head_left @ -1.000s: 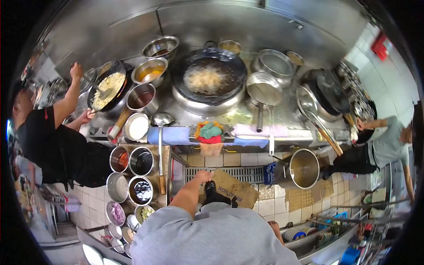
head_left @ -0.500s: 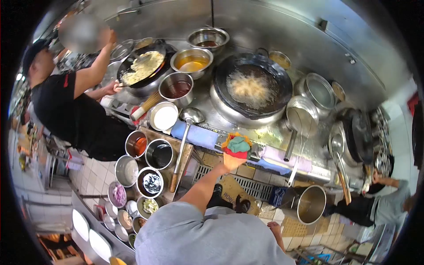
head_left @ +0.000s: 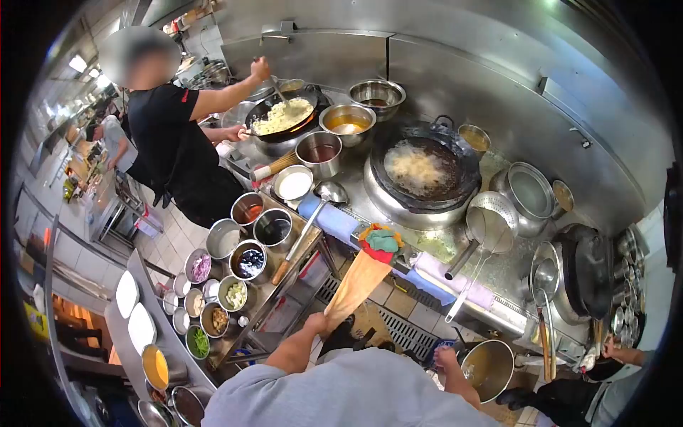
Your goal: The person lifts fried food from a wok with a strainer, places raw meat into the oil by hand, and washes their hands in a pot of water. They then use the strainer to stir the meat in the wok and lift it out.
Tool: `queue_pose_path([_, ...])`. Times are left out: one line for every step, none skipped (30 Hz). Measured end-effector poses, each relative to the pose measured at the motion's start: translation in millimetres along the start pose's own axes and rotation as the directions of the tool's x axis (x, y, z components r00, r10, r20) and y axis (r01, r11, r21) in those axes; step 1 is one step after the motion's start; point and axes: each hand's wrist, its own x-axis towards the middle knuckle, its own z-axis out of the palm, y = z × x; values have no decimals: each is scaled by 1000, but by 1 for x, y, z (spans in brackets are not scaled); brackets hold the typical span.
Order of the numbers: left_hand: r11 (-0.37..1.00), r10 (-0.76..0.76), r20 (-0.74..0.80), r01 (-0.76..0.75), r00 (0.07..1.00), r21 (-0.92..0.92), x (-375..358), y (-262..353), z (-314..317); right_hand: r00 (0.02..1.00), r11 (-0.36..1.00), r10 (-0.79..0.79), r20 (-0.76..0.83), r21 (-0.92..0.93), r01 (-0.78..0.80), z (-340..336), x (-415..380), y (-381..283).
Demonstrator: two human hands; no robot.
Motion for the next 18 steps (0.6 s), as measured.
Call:
queue_pose_path([1000,-2,-9,2,1000,5,-7,4,5,1000,996,1,2,-90,-1,2,4,0])
queue_pose_path([999,37,23,-37,999,2,-11,14,13,1000,996,-7,9,-87,7,3,5,2])
queue_pose_path([997,74,43,-74,996,-2,-19,28,11,998,991,-12,55,-129,19,9,6,0])
queue_pose_path([997,73,35,-73,997,-1,-26,38,10,996,985,-5,93,-172,21,15,3,2])
queue_pose_path([999,40,71,-41,997,19,-49,57,-6,992,976,4,129,-216,24,22,-3,4])
queue_pose_path([999,5,105,-10,994,39,-64,69,-18,988,986,88,130,-152,-68,26,-11,-2])
queue_pose_path([999,4,97,-7,995,38,-61,67,-13,987,986,81,135,-153,-60,27,-23,-6])
queue_pose_path([998,30,77,-35,997,57,-55,63,-6,988,976,31,152,-219,3,29,-31,-12])
queue_pose_path([995,55,58,-60,997,77,-53,59,-4,985,956,-17,171,-284,66,32,-36,-16])
queue_pose_path([996,51,51,-54,997,75,-50,55,-8,984,955,-21,178,-287,73,31,-30,-10])
queue_pose_path([994,46,98,-55,994,96,-47,51,-12,955,905,-111,275,-368,212,25,-26,-2])
queue_pose_path([991,42,146,-60,988,117,-47,49,-17,908,833,-187,375,-429,349,15,-20,7])
queue_pose_path([992,45,142,-62,989,114,-49,47,-21,844,738,-251,474,-470,484,6,-11,12])
queue_pose_path([995,41,84,-48,996,86,-50,44,-25,844,736,-256,471,-471,486,0,-8,10])
queue_pose_path([998,34,31,-35,999,59,-52,40,-28,812,737,-351,467,-397,547,-6,-8,13])
queue_pose_path([1000,18,41,-19,999,17,-53,37,-30,775,731,-439,454,-322,602,-10,-11,20])
queue_pose_path([1000,19,50,-20,999,23,-54,34,-26,781,737,-434,449,-321,594,-12,-16,19])
queue_pose_path([1000,-25,12,25,1000,-5,-53,33,-24,919,972,-201,338,-47,230,-14,-18,12])
